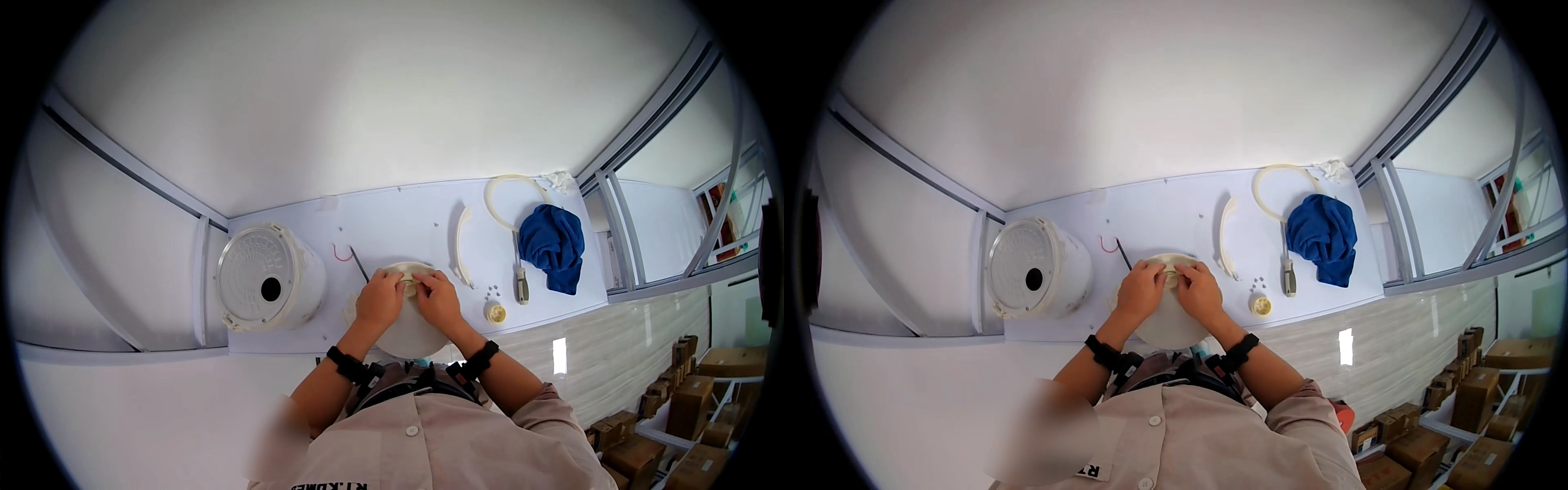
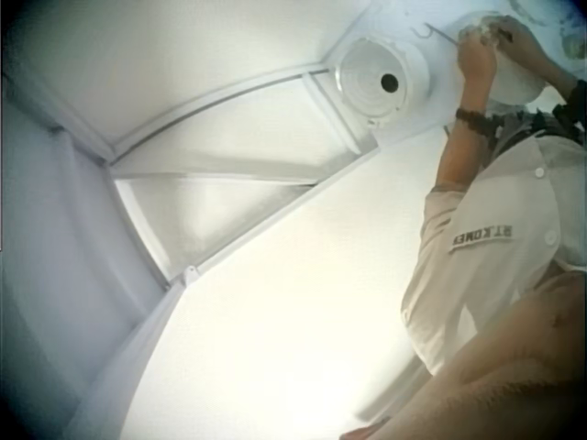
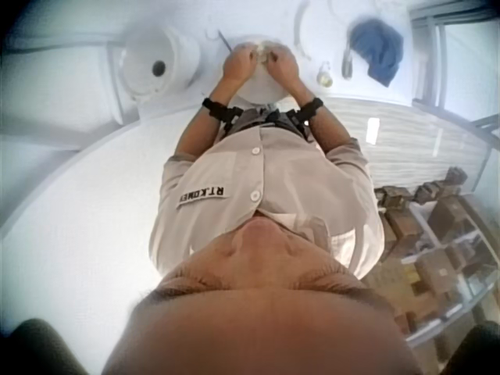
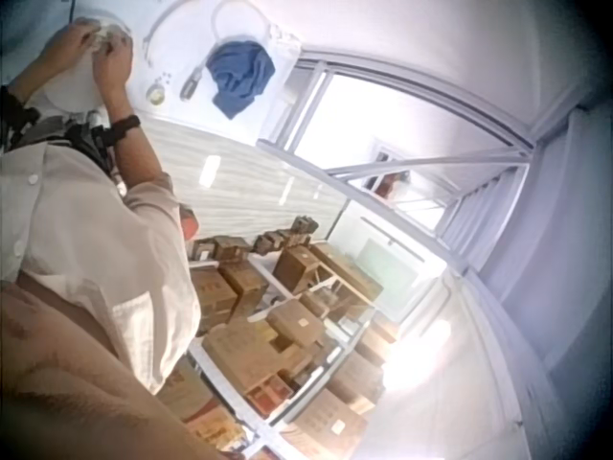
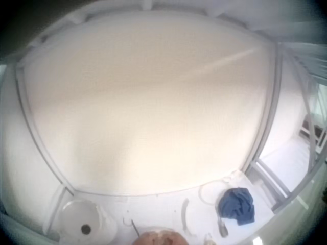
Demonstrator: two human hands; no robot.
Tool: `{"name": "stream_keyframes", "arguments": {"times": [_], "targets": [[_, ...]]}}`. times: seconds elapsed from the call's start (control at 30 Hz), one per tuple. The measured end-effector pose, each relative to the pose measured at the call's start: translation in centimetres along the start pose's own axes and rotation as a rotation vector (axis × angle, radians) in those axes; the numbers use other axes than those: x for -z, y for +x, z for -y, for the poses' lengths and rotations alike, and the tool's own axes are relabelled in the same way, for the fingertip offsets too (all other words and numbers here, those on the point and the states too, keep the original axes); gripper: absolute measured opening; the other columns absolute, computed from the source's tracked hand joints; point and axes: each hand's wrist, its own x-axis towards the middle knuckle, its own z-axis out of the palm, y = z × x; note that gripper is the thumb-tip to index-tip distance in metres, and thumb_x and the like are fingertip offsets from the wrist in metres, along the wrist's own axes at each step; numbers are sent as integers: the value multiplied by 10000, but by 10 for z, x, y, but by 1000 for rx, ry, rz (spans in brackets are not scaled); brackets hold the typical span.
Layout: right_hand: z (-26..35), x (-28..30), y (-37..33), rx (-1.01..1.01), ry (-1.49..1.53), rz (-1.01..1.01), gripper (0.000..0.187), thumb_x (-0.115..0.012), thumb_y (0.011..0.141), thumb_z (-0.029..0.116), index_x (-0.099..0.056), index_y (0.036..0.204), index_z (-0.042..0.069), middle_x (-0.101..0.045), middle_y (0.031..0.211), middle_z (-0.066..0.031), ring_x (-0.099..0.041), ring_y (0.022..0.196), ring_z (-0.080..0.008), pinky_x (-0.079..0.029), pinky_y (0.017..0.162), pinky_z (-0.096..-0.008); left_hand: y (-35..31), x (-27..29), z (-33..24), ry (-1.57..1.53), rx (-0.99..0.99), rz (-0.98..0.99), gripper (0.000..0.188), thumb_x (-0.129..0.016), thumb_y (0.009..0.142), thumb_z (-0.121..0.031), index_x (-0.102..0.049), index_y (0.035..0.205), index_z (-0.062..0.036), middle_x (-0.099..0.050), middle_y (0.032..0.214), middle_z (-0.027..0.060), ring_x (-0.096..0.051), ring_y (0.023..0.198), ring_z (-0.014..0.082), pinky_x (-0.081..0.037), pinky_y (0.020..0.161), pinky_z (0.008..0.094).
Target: The person uses a screwdriver to tighten screws on a white plastic appliance component, then picks up a circular plastic part and inserts a small piece into it. The person continues to assemble parts on a white workbench.
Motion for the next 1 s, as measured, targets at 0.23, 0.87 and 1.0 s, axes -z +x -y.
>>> {"name": "stream_keyframes", "arguments": {"times": [0.23,0.87,1.0], "targets": [[-3,-1,0,-11,-20,7,236,-667,914,107,-788,1116,87,-693,1038,-136,-703,856,-344,-569,750,-436,24,-4,-5,123,34,71,168,-567,1005,-179,-708,1027,-91,-666,1039,142,-673,941,404,-542,791,508],[-3,-1,2,47,24,-23,227,-680,882,25,-763,1094,35,-690,981,-157,-704,772,-320,-565,699,-395,43,9,-16,285,-35,251,153,-608,935,-178,-737,970,-105,-686,1034,123,-700,916,383,-561,784,506],[-6,-3,4,-28,135,-41,190,-713,880,28,-731,1068,5,-703,938,-152,-713,750,-259,-573,708,-355,48,9,-14,342,-96,245,166,-606,946,-213,-739,927,-115,-693,979,101,-701,878,376,-556,757,501]]}}
